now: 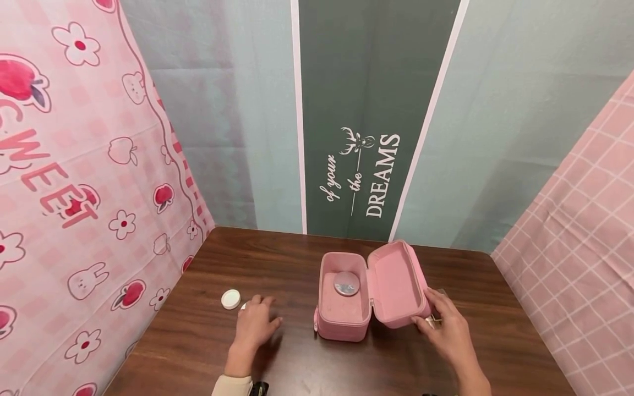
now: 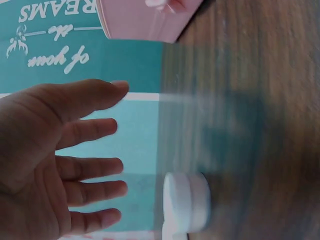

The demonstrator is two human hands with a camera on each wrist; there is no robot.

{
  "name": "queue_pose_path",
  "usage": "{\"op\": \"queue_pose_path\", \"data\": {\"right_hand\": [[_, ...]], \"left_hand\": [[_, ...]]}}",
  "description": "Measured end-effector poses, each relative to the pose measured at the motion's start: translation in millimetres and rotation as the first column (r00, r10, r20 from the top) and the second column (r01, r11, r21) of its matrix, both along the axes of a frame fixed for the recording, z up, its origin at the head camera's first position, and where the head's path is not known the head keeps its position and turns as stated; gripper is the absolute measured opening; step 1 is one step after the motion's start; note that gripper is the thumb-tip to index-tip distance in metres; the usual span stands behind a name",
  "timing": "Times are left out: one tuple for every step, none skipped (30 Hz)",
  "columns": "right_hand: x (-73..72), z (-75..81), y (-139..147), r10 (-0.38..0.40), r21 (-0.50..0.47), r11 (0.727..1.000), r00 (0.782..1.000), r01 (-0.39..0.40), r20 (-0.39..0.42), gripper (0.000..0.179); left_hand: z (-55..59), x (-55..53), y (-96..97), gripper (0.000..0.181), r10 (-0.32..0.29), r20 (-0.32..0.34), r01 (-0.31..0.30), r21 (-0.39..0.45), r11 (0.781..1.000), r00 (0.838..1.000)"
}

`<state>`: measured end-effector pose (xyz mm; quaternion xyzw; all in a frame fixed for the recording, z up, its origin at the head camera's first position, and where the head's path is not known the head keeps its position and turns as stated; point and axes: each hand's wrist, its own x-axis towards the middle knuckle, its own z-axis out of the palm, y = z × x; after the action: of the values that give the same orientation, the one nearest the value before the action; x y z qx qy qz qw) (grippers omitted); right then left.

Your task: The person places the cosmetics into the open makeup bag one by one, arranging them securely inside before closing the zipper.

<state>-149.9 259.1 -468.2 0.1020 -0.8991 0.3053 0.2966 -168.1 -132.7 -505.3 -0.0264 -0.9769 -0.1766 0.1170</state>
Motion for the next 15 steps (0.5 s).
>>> {"op": "queue_pose_path", "data": {"right_hand": [[0.3,-0.4,0,-0.002,0.0,1.0,1.0,0.002,-0.001,0.069],[0.6,-0.9,0,-0.003,-0.001,1.0,1.0,0.003,0.0,0.069],[1.0,-1.3,0,-0.005,-0.003,1.0,1.0,0.005,0.003,0.069],[1.2,-1.8,-1,-0.006,-0.006,1.0,1.0,0.006,0.003,0.069],[1.2,-2.4,0,-0.007,-0.01,1.0,1.0,0.007,0.002,0.069],[1.2,-3.0,0,-0.007,-0.014,1.0,1.0,0.007,0.001,0.07],[1.1,-3.4,0,-0.004,-0.019,1.0,1.0,0.004,-0.002,0.07],[1.0,-3.9,0,-0.003,-0.023,1.0,1.0,0.003,-0.006,0.07],[0.9,-4.2,0,-0.001,-0.027,1.0,1.0,0.001,-0.012,0.07],[0.7,-4.6,0,0.002,-0.03,1.0,1.0,-0.003,-0.018,0.07],[0.6,-5.0,1,0.006,-0.034,0.999,1.0,-0.007,-0.022,0.07],[0.6,-5.2,1,0.009,-0.037,0.999,1.0,-0.01,-0.025,0.07],[0.7,-5.4,1,0.01,-0.039,0.999,1.0,-0.011,-0.029,0.07],[0.9,-5.4,1,0.011,-0.039,0.999,0.999,-0.013,-0.03,0.07],[1.0,-5.2,1,0.013,-0.04,0.999,0.999,-0.014,-0.029,0.07]], "left_hand": [[-1.8,0.1,-1.8,0.045,-0.002,0.0,0.002,0.007,1.0,1.0],[-3.5,0.3,-3.5,0.046,-0.005,0.0,0.005,0.019,1.0,1.0],[-5.7,0.3,-5.3,0.047,-0.01,0.003,0.009,0.029,1.0,1.0],[-7.8,0.3,-7.2,0.048,-0.016,0.003,0.016,0.038,0.999,1.0],[-9.4,0.6,-9.0,0.049,-0.022,0.004,0.022,0.05,0.999,1.0],[-11.2,0.8,-10.9,0.049,-0.028,0.005,0.027,0.06,0.998,1.0],[-13.2,0.9,-12.8,0.05,-0.031,0.005,0.031,0.071,0.997,1.0],[-15.1,1.0,-14.6,0.05,-0.033,0.005,0.032,0.083,0.996,0.999],[-17.1,1.0,-16.6,0.051,-0.034,0.002,0.034,0.095,0.995,0.999],[-18.7,1.4,-18.5,0.051,-0.035,0.002,0.034,0.11,0.993,0.999],[-20.2,1.7,-20.5,0.052,-0.037,0.001,0.036,0.127,0.991,0.999],[-22.2,1.8,-22.5,0.053,-0.038,-0.001,0.037,0.142,0.989,0.999],[-24.2,1.9,-24.4,0.054,-0.039,-0.005,0.039,0.16,0.986,0.999],[-26.2,2.2,-26.2,0.056,-0.039,-0.011,0.041,0.177,0.983,0.999],[-27.8,2.5,-27.9,0.057,-0.038,-0.018,0.041,0.196,0.98,0.999]]}}
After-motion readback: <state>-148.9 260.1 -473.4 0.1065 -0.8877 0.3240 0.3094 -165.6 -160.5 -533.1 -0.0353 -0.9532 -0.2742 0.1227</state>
